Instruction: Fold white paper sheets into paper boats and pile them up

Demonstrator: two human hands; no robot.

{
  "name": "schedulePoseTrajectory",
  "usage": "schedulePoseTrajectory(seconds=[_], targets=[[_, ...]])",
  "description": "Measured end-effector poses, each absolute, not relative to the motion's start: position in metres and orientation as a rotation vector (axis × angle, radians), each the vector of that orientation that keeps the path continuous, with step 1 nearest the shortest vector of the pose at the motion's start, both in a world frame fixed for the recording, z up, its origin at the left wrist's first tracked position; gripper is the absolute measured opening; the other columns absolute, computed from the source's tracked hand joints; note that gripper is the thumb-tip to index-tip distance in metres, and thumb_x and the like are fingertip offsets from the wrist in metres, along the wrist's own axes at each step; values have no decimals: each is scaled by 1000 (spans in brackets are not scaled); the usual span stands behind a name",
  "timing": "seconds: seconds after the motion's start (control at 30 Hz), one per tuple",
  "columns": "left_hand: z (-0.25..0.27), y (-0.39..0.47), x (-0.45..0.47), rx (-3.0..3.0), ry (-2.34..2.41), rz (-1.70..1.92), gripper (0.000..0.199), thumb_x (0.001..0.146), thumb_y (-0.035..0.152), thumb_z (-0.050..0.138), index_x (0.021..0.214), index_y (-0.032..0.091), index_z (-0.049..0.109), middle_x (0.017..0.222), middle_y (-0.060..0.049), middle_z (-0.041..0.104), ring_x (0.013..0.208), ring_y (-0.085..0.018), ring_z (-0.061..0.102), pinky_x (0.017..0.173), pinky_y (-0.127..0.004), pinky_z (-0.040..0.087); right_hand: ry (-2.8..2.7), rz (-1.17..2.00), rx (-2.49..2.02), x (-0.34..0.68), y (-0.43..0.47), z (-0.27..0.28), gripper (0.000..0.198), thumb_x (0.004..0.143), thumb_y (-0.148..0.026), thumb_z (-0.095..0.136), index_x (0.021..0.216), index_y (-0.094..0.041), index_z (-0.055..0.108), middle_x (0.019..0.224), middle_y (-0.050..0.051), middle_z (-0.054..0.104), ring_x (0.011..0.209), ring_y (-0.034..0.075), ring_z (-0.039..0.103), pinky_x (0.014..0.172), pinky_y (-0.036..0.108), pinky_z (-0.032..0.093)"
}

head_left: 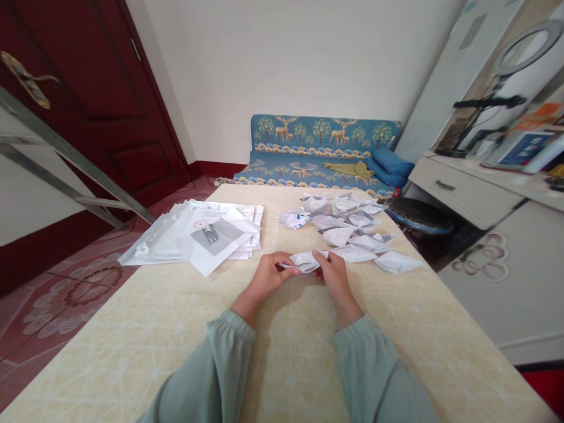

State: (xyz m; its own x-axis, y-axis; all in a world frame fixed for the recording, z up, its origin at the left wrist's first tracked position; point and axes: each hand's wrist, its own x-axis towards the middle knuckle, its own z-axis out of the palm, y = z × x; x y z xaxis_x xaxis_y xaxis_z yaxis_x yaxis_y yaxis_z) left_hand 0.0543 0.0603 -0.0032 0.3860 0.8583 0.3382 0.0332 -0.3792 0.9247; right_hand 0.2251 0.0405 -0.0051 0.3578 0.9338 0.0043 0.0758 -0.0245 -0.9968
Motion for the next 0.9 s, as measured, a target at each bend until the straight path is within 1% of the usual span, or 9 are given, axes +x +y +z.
schedulePoseTrajectory(seconds=[0.1,0.23,0.3,0.43,0.57,0.63,0.7,0.77,0.9], targets=[[6,63,49,1662,794,1098,22,69,32,73,68,12,65,79,-7,67,71,-16,61,65,-23,45,-1038,1014,-1271,220,39,-4,37,69,-50,65,83,-15,63,65,4,67,51,17,58,42,25,43],[15,67,41,1703,833,1049,23,70,33,71,66,12,62,65,-2,61,60,-11,53,57,-21,40,-1183,1045,-1093,216,38,-6,60,52,-36,81,104,-16,60,89,7,71,77,22,66,65,30,51],[15,68,39,1701,835,1040,24,71,33,70,65,12,61,64,-1,60,59,-11,51,56,-21,38,-1194,1017,-1062,215,37,-8,58,52,-32,82,104,-16,60,91,7,71,82,23,66,73,34,51],[11,66,38,1729,880,1076,22,74,33,67,68,13,59,64,-1,58,57,-11,50,54,-21,37,-1179,1010,-1033,214,35,-8,54,58,-32,79,106,-18,59,92,6,70,81,23,66,73,34,52],[7,63,32,2012,921,1130,13,78,25,61,70,14,61,76,-5,62,71,-15,56,61,-23,41,-1278,888,-1026,217,31,-5,67,63,-30,76,125,-27,50,127,8,54,97,23,62,69,31,53],[6,62,28,2138,915,1126,10,79,20,60,71,15,62,82,-6,63,77,-16,57,66,-24,42,-1402,740,-1072,220,30,-3,61,65,-28,74,122,-29,53,135,7,46,108,25,56,75,33,53],[3,63,24,2207,911,1098,8,79,17,59,73,15,62,83,-6,62,78,-16,57,69,-25,43,-1561,535,-1127,222,29,-2,47,66,-26,73,112,-27,61,133,8,47,118,27,49,89,41,47],[0,64,22,2245,915,1055,7,79,16,58,73,15,62,81,-5,61,77,-16,57,69,-25,42,-1694,288,-1179,222,28,1,45,65,-23,73,109,-26,63,133,8,46,124,29,42,101,48,36],[-5,65,22,2274,929,999,7,80,15,58,74,16,62,81,-5,60,78,-17,57,71,-26,43,-1856,-58,-1267,216,22,9,69,62,-17,73,127,-24,51,142,10,38,131,31,30,108,50,23]])
